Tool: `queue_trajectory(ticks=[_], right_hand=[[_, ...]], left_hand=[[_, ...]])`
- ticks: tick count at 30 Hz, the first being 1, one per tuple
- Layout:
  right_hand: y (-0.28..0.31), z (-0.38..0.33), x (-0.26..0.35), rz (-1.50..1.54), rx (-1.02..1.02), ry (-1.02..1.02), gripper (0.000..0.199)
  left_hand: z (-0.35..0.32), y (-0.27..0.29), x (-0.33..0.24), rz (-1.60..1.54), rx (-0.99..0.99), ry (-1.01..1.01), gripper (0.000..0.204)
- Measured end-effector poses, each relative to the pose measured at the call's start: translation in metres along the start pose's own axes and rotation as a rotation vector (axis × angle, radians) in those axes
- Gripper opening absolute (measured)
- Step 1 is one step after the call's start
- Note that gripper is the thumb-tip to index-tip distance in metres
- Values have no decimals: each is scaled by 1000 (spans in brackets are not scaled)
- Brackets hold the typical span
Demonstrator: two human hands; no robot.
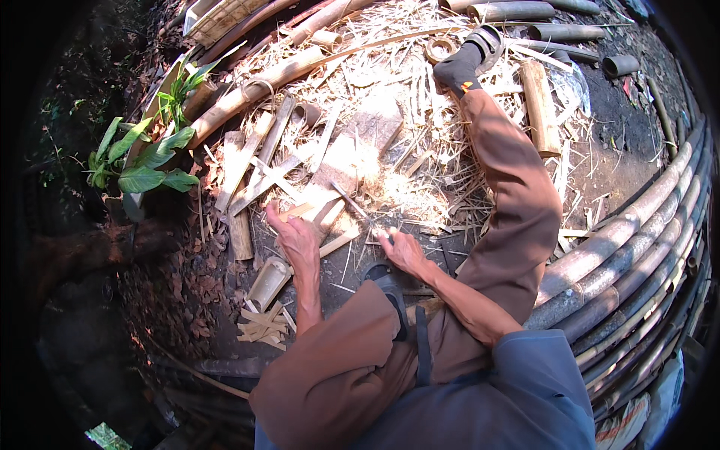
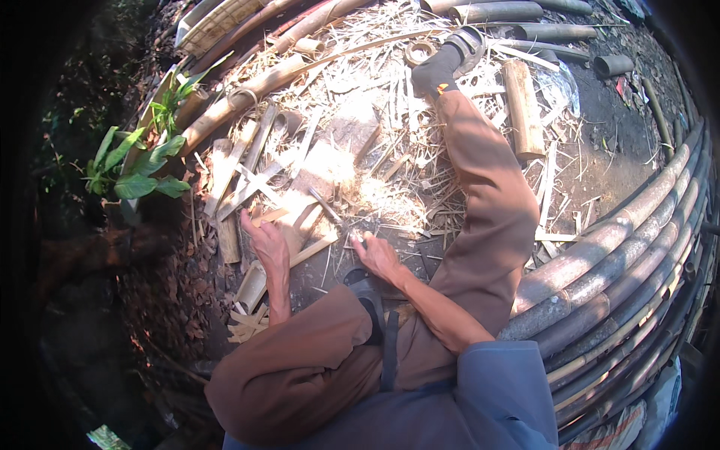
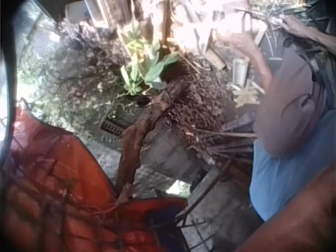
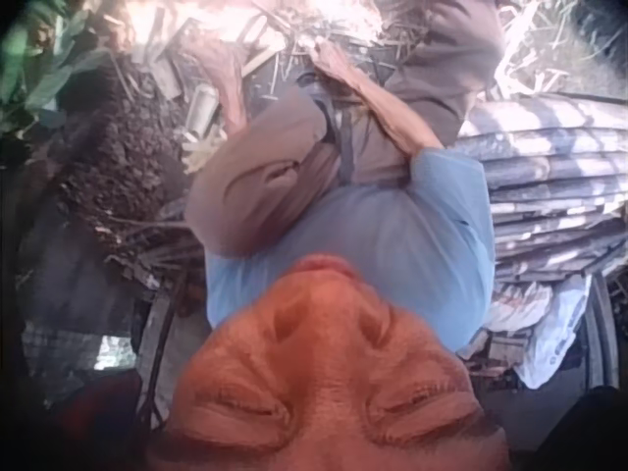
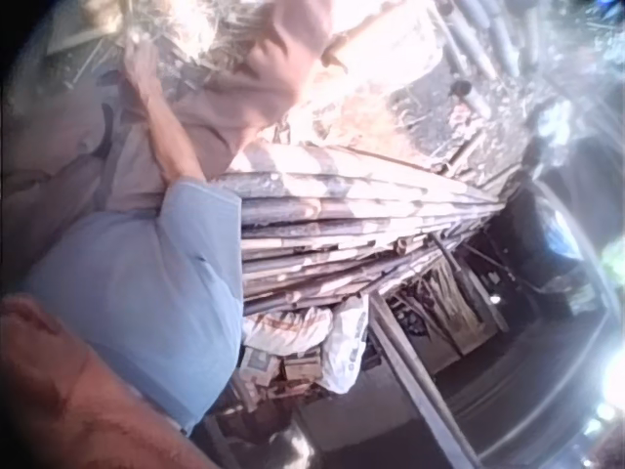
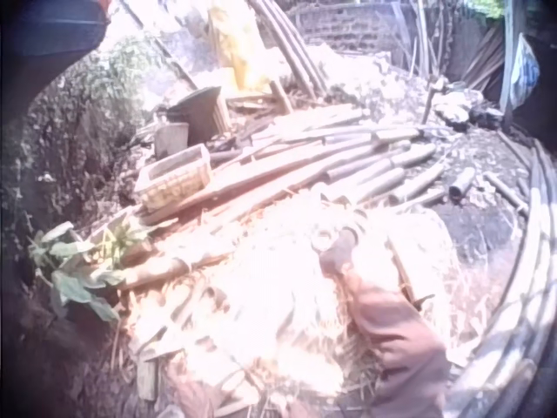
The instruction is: The person sits on the ground and uses a machete to split bamboo pieces into smaller strips. They repeatedly position bamboo segments and strike them with the blade, accumulating cut pieces on the ground.
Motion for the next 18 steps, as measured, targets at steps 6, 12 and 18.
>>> queue_trajectory(ticks=[6, 12, 18], right_hand=[[9, 4, -4, 169, -29, -158, 48], [25, -8, 32, 193, -4, -224, 46], [33, 3, 46, -49, -30, 57, 43]], left_hand=[[2, -35, 14, -623, -428, 261, 64], [-7, -92, 98, -553, 179, 624, 31], [-50, -58, 92, -436, 1114, 893, 33]])
Point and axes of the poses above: each hand's wrist, its own z-axis towards the middle knuckle, its own y-axis out of the back of the hand, x = y × z, the point moved 7 cm from there along z, towards the middle knuckle, and after that the axes turned 14 degrees about -x, right-handed, at the moved point
